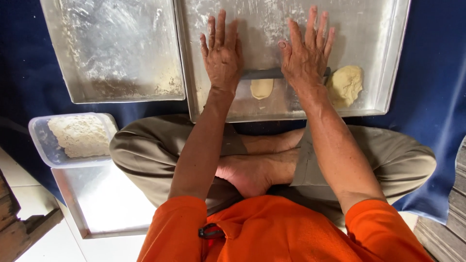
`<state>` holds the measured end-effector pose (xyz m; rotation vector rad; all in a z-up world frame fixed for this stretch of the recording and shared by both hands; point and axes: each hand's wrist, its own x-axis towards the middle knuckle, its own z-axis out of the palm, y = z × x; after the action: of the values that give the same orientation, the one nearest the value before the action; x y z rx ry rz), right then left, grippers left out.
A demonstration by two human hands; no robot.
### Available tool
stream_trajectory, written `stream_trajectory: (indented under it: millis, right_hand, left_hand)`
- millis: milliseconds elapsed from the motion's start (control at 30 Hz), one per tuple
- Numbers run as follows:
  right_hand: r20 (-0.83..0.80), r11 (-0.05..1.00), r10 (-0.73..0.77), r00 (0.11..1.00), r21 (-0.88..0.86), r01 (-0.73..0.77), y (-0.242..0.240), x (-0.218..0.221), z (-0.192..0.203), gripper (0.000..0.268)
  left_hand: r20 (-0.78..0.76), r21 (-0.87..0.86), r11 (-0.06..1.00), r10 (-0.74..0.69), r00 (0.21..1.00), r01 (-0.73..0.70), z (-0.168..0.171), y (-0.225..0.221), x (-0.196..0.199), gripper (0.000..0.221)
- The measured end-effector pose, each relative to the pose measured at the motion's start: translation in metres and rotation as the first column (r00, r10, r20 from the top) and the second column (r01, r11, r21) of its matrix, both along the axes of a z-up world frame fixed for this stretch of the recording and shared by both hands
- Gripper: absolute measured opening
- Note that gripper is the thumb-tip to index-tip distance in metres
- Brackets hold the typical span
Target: A person is preparing star-shaped cookies by rolling out small pieces of dough and using a cutter on a baking tray.
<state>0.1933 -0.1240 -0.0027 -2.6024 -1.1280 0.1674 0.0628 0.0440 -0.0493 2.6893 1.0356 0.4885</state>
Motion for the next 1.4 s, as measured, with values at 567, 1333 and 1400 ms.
stream_trajectory:
  millis: [567, 1333, 1400]
  right_hand:
    - [-0.217, 0.974, -0.145, 0.965, -0.2, 0.102, 0.032, 0.023, 0.015, 0.063]
    - [-0.196, 0.973, -0.129, 0.972, -0.214, 0.086, -0.017, -0.039, 0.026, 0.065]
    - [-0.24, 0.963, -0.137, 0.961, -0.258, 0.072, -0.02, -0.043, 0.03, 0.065]
  left_hand:
    - [-0.337, -0.167, 0.981, -0.151, 0.929, 0.099, 0.009, 0.005, 0.032, 0.06]
    - [-0.36, -0.204, 0.965, -0.23, 0.904, 0.165, 0.011, -0.042, -0.035, 0.063]
    - [-0.332, -0.222, 0.963, -0.219, 0.918, 0.149, 0.007, -0.047, -0.039, 0.061]
